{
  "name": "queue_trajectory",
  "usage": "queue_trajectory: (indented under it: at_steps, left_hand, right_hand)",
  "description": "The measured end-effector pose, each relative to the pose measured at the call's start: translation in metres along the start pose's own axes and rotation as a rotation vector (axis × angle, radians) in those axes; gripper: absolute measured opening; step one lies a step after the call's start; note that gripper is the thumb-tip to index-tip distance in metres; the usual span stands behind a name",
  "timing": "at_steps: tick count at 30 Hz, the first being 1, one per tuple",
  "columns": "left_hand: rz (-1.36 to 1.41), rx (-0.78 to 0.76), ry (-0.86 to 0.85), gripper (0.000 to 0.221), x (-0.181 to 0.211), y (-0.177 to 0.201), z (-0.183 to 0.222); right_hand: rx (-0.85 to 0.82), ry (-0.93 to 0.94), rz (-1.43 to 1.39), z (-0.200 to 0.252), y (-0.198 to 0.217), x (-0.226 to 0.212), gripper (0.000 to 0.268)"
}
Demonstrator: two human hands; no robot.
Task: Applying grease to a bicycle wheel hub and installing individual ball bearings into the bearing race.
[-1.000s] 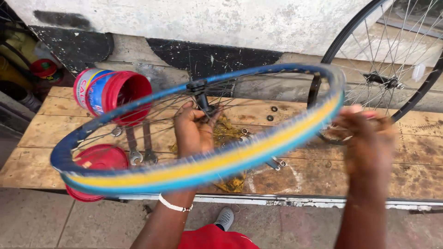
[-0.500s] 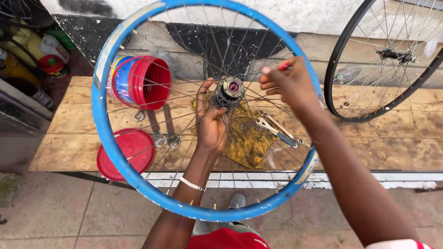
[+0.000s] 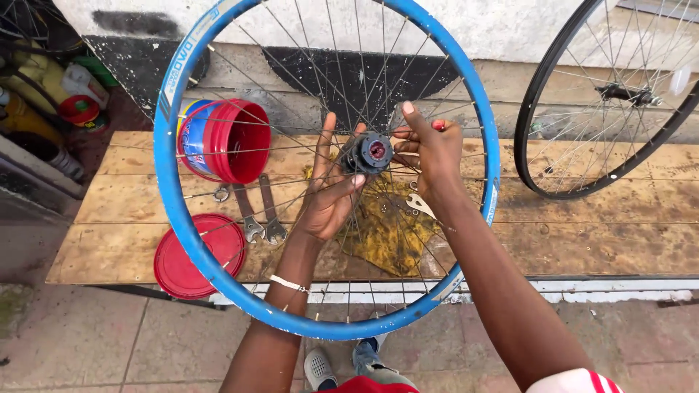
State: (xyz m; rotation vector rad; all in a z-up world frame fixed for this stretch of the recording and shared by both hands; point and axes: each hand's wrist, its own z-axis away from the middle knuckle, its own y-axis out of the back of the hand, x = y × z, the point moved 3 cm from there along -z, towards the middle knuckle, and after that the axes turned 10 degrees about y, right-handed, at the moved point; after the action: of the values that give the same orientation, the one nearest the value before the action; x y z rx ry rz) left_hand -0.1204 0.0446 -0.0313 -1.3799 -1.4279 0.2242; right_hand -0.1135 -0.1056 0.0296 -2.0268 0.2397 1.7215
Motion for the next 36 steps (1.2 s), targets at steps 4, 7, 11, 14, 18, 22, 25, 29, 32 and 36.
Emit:
queue_trajectory:
  at_steps: [4, 7, 11, 14, 18, 22, 25, 29, 32, 36]
  left_hand:
    - [-0.122, 0.008, 0.067, 0.088, 0.010, 0.007, 0.015]
    - [-0.126, 0.081, 0.133, 0.093, 0.012, 0.024, 0.023]
    - [-0.045, 0.251, 0.186, 0.072, 0.014, 0.067, 0.048]
    - [0.201, 0.283, 0.084, 0.048, 0.014, 0.128, 0.090]
    - [0.202, 0.619, 0.043, 0.070, 0.045, 0.124, 0.100]
    - [-0.355, 0.958, 0.016, 0.027, 0.057, 0.096, 0.042]
    - [-0.329, 1.030, -0.144, 0.026, 0.065, 0.117, 0.018]
    - [-0.475, 1.029, -0.368, 0.026, 0.081, 0.118, -0.021]
    - [-0.593, 1.019, -0.549, 0.023, 0.097, 0.143, -0.041]
    - [-0.698, 1.012, -0.657, 0.021, 0.106, 0.146, -0.071]
  right_hand:
    - [-0.058, -0.034, -0.088, -0.020, -0.001, 0.017, 0.056]
    - [-0.089, -0.103, -0.158, -0.030, -0.008, 0.025, 0.058]
    - [-0.093, -0.106, -0.154, -0.044, -0.010, 0.018, 0.064]
    - [-0.072, -0.050, -0.136, -0.065, -0.001, 0.011, 0.066]
    - [-0.051, 0.014, -0.112, -0.088, 0.011, 0.002, 0.065]
    - [-0.101, 0.079, -0.108, -0.109, 0.012, -0.012, 0.060]
    - [-0.144, 0.118, -0.157, -0.112, 0.007, -0.027, 0.059]
    - [-0.219, 0.164, -0.226, -0.129, 0.008, -0.031, 0.054]
    - [-0.282, 0.212, -0.290, -0.147, 0.010, -0.010, 0.050]
    - [-0.384, 0.289, -0.389, -0.170, 0.015, 0.011, 0.041]
